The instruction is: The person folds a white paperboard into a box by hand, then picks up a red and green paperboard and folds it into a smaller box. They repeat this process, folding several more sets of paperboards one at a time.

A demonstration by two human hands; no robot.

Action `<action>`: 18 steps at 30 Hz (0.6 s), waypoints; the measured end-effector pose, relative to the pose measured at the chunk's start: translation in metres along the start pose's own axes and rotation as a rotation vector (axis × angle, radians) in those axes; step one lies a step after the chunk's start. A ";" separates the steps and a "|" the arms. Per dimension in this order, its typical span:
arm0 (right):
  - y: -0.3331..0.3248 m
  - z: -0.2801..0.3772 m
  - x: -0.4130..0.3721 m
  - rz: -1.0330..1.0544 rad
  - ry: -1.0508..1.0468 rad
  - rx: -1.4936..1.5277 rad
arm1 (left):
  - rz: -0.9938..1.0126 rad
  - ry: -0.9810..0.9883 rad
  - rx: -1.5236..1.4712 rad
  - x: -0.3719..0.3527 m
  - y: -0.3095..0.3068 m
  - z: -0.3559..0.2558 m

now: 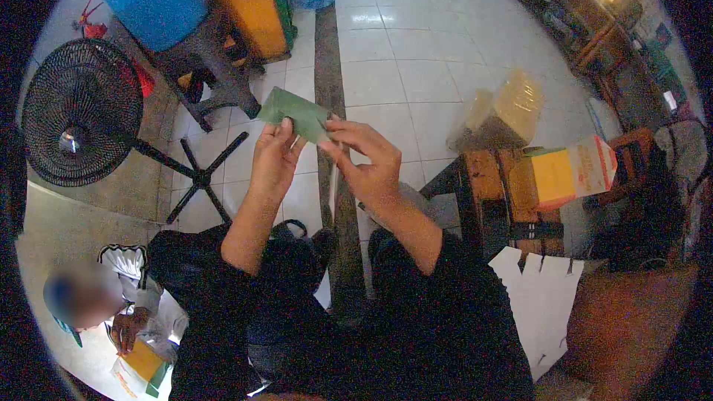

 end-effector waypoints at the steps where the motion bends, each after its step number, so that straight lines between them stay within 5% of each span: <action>1: 0.000 0.009 0.001 0.004 -0.071 -0.110 | 0.018 0.024 0.013 -0.005 0.009 -0.002; 12: 0.031 0.021 -0.014 0.334 -0.323 -0.620 | -0.023 -0.032 0.227 -0.015 0.004 -0.007; 18: 0.029 0.028 -0.013 0.250 -0.321 -0.566 | 0.021 -0.087 0.122 -0.022 0.003 0.015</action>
Point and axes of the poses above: each hand's wrist, its own x-axis towards the middle knuckle, its own y-axis out of the palm, z = x × y, the point moved 8 cm from there along x, towards the middle knuckle, and after that the axes turned 4 degrees about y, right-handed, at the moved point
